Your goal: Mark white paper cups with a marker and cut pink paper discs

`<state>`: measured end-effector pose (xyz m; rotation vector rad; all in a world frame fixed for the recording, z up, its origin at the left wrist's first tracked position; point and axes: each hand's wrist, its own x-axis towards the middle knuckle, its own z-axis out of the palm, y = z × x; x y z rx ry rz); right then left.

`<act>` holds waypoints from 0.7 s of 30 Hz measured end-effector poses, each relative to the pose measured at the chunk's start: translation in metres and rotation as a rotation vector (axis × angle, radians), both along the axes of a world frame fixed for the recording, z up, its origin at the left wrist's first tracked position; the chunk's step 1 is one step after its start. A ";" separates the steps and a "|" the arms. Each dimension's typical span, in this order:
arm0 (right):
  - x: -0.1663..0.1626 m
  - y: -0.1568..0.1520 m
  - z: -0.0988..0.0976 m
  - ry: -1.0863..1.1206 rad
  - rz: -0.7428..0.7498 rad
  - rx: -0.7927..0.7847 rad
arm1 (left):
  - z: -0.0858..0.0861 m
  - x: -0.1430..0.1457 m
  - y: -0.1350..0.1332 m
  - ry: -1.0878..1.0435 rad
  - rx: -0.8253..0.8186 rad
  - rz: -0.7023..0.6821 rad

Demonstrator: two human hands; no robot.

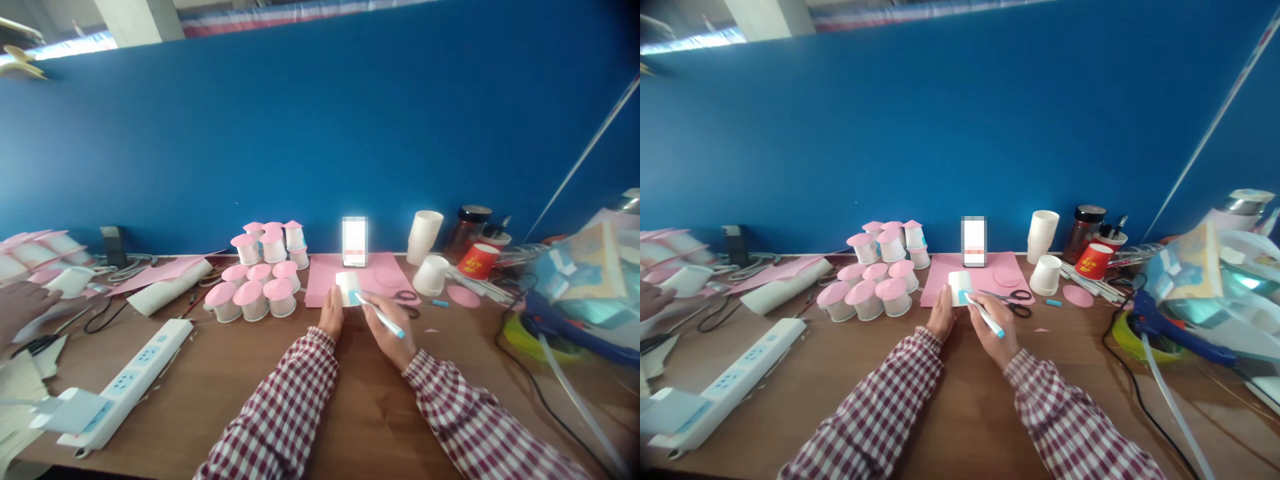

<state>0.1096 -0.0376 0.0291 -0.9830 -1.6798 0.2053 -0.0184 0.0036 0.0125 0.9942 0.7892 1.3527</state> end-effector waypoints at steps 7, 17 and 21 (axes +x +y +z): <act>-0.001 -0.001 0.000 -0.002 0.028 0.019 | -0.007 0.000 0.005 0.154 0.013 0.124; -0.001 -0.001 0.001 -0.009 0.055 -0.007 | -0.003 0.001 0.003 0.205 0.018 0.160; -0.002 -0.001 0.000 -0.002 0.043 0.002 | 0.001 0.001 0.001 0.213 0.007 0.177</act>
